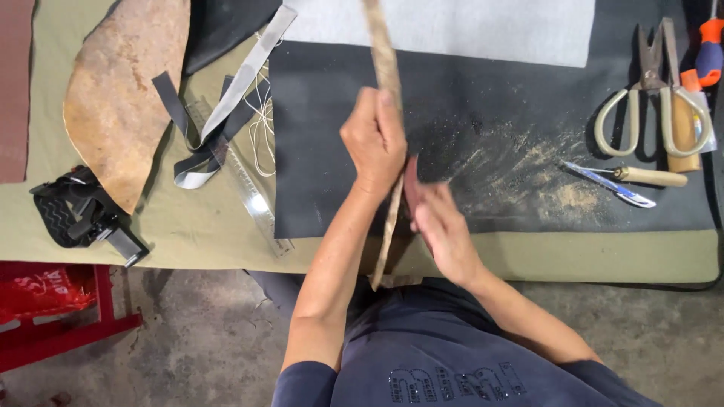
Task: Cutting a thin leather strip and sanding its edges to create a smooth finish.
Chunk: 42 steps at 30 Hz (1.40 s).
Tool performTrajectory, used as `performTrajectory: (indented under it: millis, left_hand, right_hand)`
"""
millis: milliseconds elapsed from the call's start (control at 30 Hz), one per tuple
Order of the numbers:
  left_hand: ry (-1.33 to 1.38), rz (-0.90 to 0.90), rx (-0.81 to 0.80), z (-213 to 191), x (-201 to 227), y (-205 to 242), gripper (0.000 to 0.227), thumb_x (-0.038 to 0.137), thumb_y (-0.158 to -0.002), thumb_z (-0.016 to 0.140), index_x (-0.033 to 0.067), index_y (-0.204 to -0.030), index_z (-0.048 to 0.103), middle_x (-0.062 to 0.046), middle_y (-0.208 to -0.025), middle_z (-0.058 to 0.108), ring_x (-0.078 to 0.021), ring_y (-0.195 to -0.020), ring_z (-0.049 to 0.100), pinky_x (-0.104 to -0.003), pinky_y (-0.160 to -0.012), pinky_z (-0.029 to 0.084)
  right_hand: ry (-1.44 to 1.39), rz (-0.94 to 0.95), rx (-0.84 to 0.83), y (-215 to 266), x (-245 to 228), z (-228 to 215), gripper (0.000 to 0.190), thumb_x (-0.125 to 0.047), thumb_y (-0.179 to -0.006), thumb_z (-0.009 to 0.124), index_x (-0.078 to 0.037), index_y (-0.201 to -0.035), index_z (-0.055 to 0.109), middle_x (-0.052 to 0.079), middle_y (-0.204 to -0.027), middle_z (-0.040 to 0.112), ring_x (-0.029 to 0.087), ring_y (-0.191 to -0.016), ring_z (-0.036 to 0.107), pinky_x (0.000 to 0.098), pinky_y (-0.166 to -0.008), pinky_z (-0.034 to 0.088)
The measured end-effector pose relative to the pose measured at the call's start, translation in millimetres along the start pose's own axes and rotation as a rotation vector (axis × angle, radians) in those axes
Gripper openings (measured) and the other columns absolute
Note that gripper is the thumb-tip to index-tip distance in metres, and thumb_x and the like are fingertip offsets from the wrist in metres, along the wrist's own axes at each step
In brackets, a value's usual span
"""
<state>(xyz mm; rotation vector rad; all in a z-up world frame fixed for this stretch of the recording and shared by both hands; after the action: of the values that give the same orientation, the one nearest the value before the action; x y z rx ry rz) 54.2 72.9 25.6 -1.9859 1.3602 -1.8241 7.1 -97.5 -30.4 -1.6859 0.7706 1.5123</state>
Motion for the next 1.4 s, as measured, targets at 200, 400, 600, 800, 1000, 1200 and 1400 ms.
performTrajectory:
  millis: [200, 400, 600, 800, 1000, 1200, 1400]
  left_hand:
    - [0.236, -0.14, 0.046, -12, 3, -4, 0.029, 0.032, -0.113, 0.036, 0.0185, -0.092, 0.051, -0.002, -0.069, 0.064, -0.0138, -0.062, 0.063, -0.029, -0.058, 0.054]
    - [0.425, -0.459, -0.194, 7, 20, 71, 0.012, 0.022, -0.105, 0.05, 0.0117, -0.099, 0.049, -0.008, -0.086, 0.071, -0.0082, -0.06, 0.055, -0.027, -0.058, 0.046]
    - [0.651, -0.617, -0.257, 9, -1, 134, 0.008, 0.015, -0.108, 0.05, 0.0102, -0.108, 0.044, -0.007, -0.067, 0.062, -0.0125, -0.052, 0.059, -0.026, -0.046, 0.049]
    - [0.497, -0.56, -0.25, -4, -24, 109, 0.028, 0.027, -0.11, 0.046, 0.0068, -0.093, 0.053, -0.008, -0.057, 0.056, -0.015, -0.043, 0.06, -0.027, -0.037, 0.048]
    - [0.518, -0.589, -0.307, -4, -7, 124, 0.038, 0.033, -0.111, 0.039, 0.0101, -0.086, 0.055, -0.015, -0.054, 0.062, -0.0201, -0.045, 0.064, -0.032, -0.042, 0.053]
    - [0.368, -0.307, -0.235, 11, 14, 119, 0.037, 0.028, -0.11, 0.044, 0.0096, -0.078, 0.051, -0.017, -0.058, 0.049, -0.029, -0.051, 0.057, -0.038, -0.047, 0.043]
    - [0.234, -0.26, -0.066, -6, -12, 94, 0.037, 0.023, -0.109, 0.041, 0.0115, -0.074, 0.049, -0.013, -0.054, 0.048, -0.0287, -0.049, 0.053, -0.034, -0.051, 0.045]
  right_hand:
    - [0.118, 0.224, 0.193, 15, 56, -78, 0.049, -0.023, -0.108, 0.048, 0.014, -0.141, 0.051, 0.039, -0.139, 0.051, 0.043, -0.133, 0.047, 0.0552, -0.119, 0.028]
    - [-0.207, 0.389, -0.028, -36, -66, -95, 0.067, -0.051, -0.097, 0.047, 0.003, -0.136, 0.054, 0.015, -0.135, 0.065, 0.022, -0.086, 0.067, 0.0333, -0.071, 0.058]
    - [-0.058, 0.391, -0.243, 9, -6, -96, 0.061, -0.041, -0.109, 0.031, 0.003, -0.11, 0.075, 0.024, -0.086, 0.077, 0.034, -0.074, 0.078, 0.0491, -0.072, 0.064]
    - [-0.069, 0.354, -0.169, 40, -10, -80, 0.056, -0.035, -0.109, 0.036, 0.002, -0.102, 0.077, 0.022, -0.074, 0.078, 0.028, -0.068, 0.075, 0.0428, -0.066, 0.059]
    - [-0.017, 0.135, -0.056, 7, -14, -88, 0.05, -0.029, -0.109, 0.032, 0.003, -0.139, 0.055, 0.024, -0.092, 0.072, 0.027, -0.074, 0.071, 0.0388, -0.069, 0.057]
    - [0.23, -0.266, -0.052, -44, -44, -32, 0.054, -0.033, -0.113, 0.031, 0.002, -0.149, 0.05, 0.016, -0.123, 0.056, 0.022, -0.107, 0.054, 0.0359, -0.091, 0.045]
    - [0.241, -0.128, -0.129, 28, -10, -32, 0.049, -0.018, -0.107, 0.034, 0.004, -0.149, 0.05, 0.019, -0.115, 0.058, 0.028, -0.103, 0.059, 0.04, -0.09, 0.046]
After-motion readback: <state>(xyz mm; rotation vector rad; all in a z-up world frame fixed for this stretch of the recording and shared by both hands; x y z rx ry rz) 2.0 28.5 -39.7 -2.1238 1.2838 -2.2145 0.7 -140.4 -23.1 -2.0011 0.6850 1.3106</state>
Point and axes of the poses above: each hand's wrist, its own y-axis away from the middle knuckle, its own z-axis out of the palm, x = y × z, the point moved 5 cm from there along -y, towards the middle knuckle
